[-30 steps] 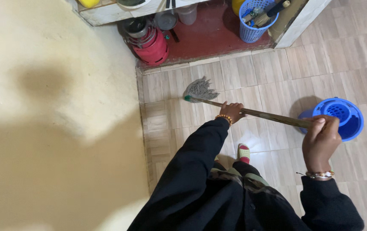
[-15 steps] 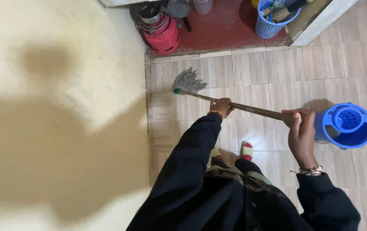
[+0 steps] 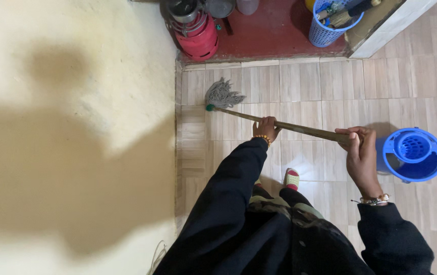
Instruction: The person dips a mop into a blue bucket of water, wrings it by hand, and then mops the tiled floor in a room.
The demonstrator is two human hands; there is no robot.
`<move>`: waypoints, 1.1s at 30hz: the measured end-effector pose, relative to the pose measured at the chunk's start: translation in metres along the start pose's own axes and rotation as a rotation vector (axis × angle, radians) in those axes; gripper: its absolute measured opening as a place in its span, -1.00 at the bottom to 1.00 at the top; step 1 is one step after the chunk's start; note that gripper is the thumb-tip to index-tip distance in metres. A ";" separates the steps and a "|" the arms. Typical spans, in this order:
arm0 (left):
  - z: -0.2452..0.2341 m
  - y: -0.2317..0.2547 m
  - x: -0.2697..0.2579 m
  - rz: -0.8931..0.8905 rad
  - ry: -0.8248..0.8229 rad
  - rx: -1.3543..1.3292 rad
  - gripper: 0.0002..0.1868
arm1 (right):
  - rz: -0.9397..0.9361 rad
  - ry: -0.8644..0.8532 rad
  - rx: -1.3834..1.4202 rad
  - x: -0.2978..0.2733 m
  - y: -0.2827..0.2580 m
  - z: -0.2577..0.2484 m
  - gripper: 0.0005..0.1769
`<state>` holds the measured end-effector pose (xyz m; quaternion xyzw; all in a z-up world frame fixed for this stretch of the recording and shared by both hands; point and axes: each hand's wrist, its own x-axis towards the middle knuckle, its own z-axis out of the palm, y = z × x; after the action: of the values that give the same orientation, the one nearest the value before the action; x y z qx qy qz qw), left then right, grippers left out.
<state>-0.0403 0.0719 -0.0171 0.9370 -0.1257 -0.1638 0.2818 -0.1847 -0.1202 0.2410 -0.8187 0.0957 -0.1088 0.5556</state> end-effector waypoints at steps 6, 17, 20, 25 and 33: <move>0.007 0.012 -0.006 -0.033 0.037 -0.027 -0.55 | -0.078 -0.026 -0.132 0.011 0.003 -0.015 -0.75; 0.030 0.064 -0.019 0.010 0.225 -0.168 -0.03 | -0.150 -0.073 0.078 0.024 -0.021 -0.041 -0.67; 0.039 0.081 -0.024 0.069 0.220 -0.195 0.04 | -0.171 -0.085 0.077 0.031 -0.030 -0.040 -0.69; 0.051 0.097 -0.027 0.036 0.353 -0.250 0.09 | -0.230 -0.129 0.046 0.032 -0.043 -0.040 -0.75; 0.042 0.107 -0.020 0.174 0.562 -0.394 -0.26 | -0.273 -0.168 0.036 0.033 -0.072 -0.040 -0.78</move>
<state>-0.0901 -0.0288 0.0157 0.8590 -0.0886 0.1042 0.4934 -0.1619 -0.1389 0.3253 -0.8204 -0.0653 -0.1163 0.5561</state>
